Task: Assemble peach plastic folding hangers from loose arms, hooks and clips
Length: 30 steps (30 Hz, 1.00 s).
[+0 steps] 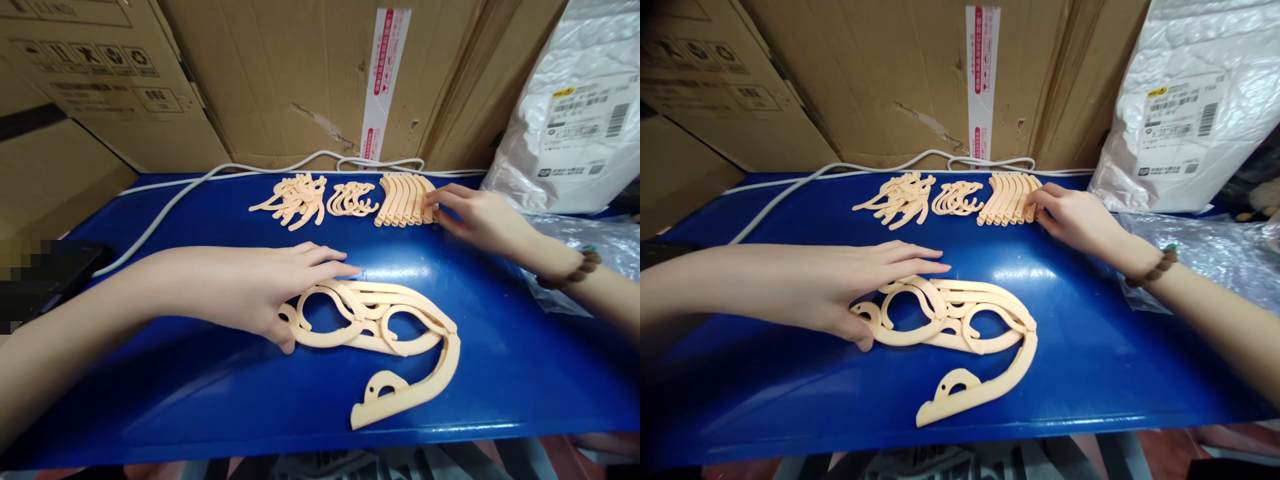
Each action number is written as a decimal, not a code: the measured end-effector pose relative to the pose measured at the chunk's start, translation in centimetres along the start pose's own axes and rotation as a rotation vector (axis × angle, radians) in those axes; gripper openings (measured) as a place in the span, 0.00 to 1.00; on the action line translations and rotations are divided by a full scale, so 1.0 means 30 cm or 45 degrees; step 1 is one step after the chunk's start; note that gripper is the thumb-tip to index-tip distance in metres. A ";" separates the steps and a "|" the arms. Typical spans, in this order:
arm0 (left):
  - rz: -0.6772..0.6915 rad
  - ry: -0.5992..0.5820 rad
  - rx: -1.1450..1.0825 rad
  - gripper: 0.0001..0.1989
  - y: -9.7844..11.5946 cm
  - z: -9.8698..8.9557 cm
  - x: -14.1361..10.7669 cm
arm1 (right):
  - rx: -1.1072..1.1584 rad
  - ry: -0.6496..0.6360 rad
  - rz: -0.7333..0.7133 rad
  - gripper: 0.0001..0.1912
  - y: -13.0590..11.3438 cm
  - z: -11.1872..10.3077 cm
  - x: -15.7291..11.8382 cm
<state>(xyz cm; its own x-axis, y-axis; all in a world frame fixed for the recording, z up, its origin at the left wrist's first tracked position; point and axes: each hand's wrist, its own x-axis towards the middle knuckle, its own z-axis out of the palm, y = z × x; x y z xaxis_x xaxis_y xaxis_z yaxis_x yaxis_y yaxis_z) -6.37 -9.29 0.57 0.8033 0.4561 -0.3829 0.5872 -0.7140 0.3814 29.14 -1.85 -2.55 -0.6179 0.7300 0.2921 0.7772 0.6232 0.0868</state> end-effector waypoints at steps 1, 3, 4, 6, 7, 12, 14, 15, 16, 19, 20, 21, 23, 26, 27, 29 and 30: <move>0.008 -0.006 0.004 0.51 0.005 -0.001 0.000 | -0.026 -0.018 -0.013 0.14 0.001 -0.003 0.000; 0.006 -0.006 0.007 0.52 0.015 0.001 0.001 | -0.070 -0.041 -0.042 0.13 -0.001 -0.011 0.000; 0.001 0.002 0.003 0.52 0.018 0.004 0.001 | -0.096 -0.038 -0.056 0.13 -0.005 -0.016 -0.001; -0.002 0.026 -0.014 0.52 0.024 0.011 0.002 | -0.166 -0.017 -0.090 0.13 -0.016 -0.026 -0.004; 0.002 0.039 -0.025 0.51 0.026 0.015 0.003 | -0.201 -0.008 -0.105 0.14 -0.022 -0.031 -0.007; 0.008 0.044 -0.080 0.51 0.030 0.023 0.011 | -0.225 0.003 -0.116 0.16 -0.036 -0.034 -0.019; 0.018 0.056 -0.077 0.51 0.029 0.022 0.013 | -0.175 -0.002 -0.103 0.17 -0.032 -0.027 -0.023; 0.029 0.066 -0.071 0.51 0.029 0.022 0.014 | -0.151 -0.005 -0.093 0.17 -0.029 -0.022 -0.024; 0.037 0.076 -0.065 0.51 0.029 0.022 0.015 | -0.130 -0.001 -0.083 0.17 -0.026 -0.018 -0.025; 0.048 0.082 -0.046 0.50 0.031 0.020 0.016 | -0.084 0.017 -0.045 0.15 -0.017 -0.008 -0.025; 0.050 0.082 -0.039 0.50 0.032 0.018 0.016 | -0.073 0.025 -0.039 0.15 -0.016 -0.007 -0.024; 0.055 0.082 -0.034 0.49 0.034 0.016 0.016 | -0.063 0.029 -0.034 0.14 -0.016 -0.006 -0.024; 0.067 0.083 -0.031 0.47 0.038 0.011 0.017 | -0.049 0.035 -0.031 0.14 -0.018 -0.007 -0.022; 0.080 0.085 -0.026 0.45 0.045 0.005 0.021 | -0.042 0.036 -0.037 0.15 -0.027 -0.011 -0.022; 0.084 0.087 -0.023 0.45 0.047 0.005 0.023 | -0.046 0.036 -0.043 0.15 -0.030 -0.012 -0.022; 0.098 0.101 -0.021 0.43 0.050 0.005 0.027 | -0.062 0.045 -0.065 0.15 -0.033 -0.012 -0.023; 0.104 0.108 -0.024 0.43 0.051 0.006 0.029 | -0.073 0.048 -0.076 0.15 -0.034 -0.012 -0.025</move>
<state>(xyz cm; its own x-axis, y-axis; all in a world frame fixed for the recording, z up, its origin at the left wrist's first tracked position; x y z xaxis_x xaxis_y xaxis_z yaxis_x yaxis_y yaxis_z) -4.78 -10.06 0.67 0.8537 0.4406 -0.2777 0.5205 -0.7408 0.4247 28.86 -3.11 -2.50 -0.6591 0.6804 0.3205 0.7455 0.6473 0.1590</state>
